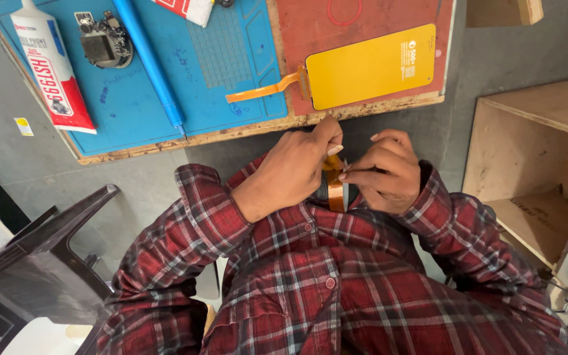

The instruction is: The person removes a yellow battery from a disassembled smartphone, places it on the workbench, and applies adhesive tape to its edges. They then reposition the battery and continue applying tape to secure it.

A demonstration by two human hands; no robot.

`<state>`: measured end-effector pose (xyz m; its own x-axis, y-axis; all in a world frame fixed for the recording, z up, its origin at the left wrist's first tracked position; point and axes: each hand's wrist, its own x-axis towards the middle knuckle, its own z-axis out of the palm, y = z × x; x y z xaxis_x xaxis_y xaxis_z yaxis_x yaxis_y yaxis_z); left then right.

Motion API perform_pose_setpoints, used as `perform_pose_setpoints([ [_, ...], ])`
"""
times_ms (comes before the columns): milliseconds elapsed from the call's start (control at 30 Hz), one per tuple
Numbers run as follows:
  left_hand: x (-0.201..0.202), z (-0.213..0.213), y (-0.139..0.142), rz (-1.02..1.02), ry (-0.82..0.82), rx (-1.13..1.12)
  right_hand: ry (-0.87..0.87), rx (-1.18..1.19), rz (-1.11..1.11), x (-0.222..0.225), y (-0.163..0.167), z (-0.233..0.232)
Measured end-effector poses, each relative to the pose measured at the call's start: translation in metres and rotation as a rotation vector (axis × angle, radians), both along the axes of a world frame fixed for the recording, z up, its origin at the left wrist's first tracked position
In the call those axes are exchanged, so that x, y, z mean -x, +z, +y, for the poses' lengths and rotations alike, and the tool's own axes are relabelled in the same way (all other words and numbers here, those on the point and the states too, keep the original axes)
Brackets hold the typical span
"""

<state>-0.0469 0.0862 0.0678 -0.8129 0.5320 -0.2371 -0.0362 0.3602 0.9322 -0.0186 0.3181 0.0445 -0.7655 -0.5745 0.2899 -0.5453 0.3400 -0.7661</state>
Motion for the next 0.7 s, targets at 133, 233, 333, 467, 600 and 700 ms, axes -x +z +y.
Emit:
perform_pose_setpoints([
  [133,-0.0003,0.0007,0.0004,-0.006,0.004,-0.007,-0.003,0.020,0.000,0.0010,-0.0011,-0.0022],
  [233,-0.0005,0.0007,0.0007,0.014,0.013,-0.024,0.012,0.002,-0.037,0.0048,0.0007,-0.0016],
  [333,-0.0013,0.0019,0.0015,0.017,0.026,-0.025,0.035,0.016,0.002,0.0043,0.0044,-0.0041],
  [467,-0.0003,0.0034,0.0008,0.025,0.011,-0.018,0.009,0.006,0.026,0.0020,0.0068,-0.0086],
  [600,-0.0010,0.0011,0.0009,0.022,0.021,-0.017,0.016,-0.017,0.028,0.0045,0.0059,-0.0051],
  [700,-0.0005,0.0019,0.0003,0.021,0.014,-0.011,0.024,-0.012,0.040,0.0046,0.0040,-0.0044],
])
